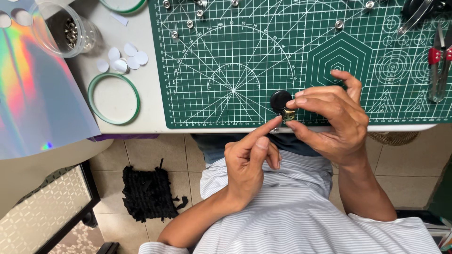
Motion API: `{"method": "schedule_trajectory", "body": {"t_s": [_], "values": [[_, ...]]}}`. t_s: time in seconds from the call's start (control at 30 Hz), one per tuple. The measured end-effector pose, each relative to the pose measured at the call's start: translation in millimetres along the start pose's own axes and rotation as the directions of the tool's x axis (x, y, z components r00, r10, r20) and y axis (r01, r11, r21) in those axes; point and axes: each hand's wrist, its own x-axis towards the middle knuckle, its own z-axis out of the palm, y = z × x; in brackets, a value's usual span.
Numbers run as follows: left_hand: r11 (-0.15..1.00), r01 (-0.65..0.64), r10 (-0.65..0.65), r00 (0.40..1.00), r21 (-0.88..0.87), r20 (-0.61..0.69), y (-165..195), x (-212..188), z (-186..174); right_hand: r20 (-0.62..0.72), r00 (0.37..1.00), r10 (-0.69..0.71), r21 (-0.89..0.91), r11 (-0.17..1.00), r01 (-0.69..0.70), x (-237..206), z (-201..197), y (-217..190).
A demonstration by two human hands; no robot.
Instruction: The person assembles small keychains by hand. They pick up a small circular disc, place it into a black plastic housing, and press the components together. The finished keychains are placed on a green cutting mat.
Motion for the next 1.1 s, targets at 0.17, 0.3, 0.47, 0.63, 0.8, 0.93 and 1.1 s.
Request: {"method": "schedule_trajectory", "body": {"t_s": [0.17,0.3,0.47,0.63,0.8,0.93,1.1], "values": [[0.975,-0.018,0.018,1.0,0.221,0.005,6.7,1.1,0.9,0.003,1.0,0.004,0.005,1.0,-0.004,0.9,-1.1,-2.8],[0.952,-0.067,0.072,0.997,0.298,-0.004,10.0,3.8,1.9,0.0,1.0,-0.009,-0.011,1.0,0.009,2.1,-1.8,-3.4],[0.907,-0.129,0.139,0.99,0.401,0.004,10.5,5.4,-0.5,-0.003,1.0,-0.018,-0.03,0.999,0.018,1.1,-0.9,-5.5],[0.789,-0.252,0.302,0.953,0.561,0.005,12.9,13.4,-7.5,-0.009,1.0,-0.004,-0.033,0.999,0.004,0.8,-1.2,-4.7],[0.441,-0.431,0.568,0.813,0.787,0.127,23.1,37.7,-30.0,-0.021,0.994,0.109,-0.027,0.994,-0.11,-3.2,0.8,-5.7],[0.456,-0.427,0.488,0.854,0.781,0.182,35.8,56.4,-42.3,-0.012,0.99,0.139,-0.036,0.99,-0.14,1.0,6.1,-4.8],[0.529,-0.44,0.399,0.884,0.726,0.245,44.3,76.9,-50.3,0.022,0.99,0.136,-0.051,0.989,-0.135,11.2,12.8,-4.7]]}}
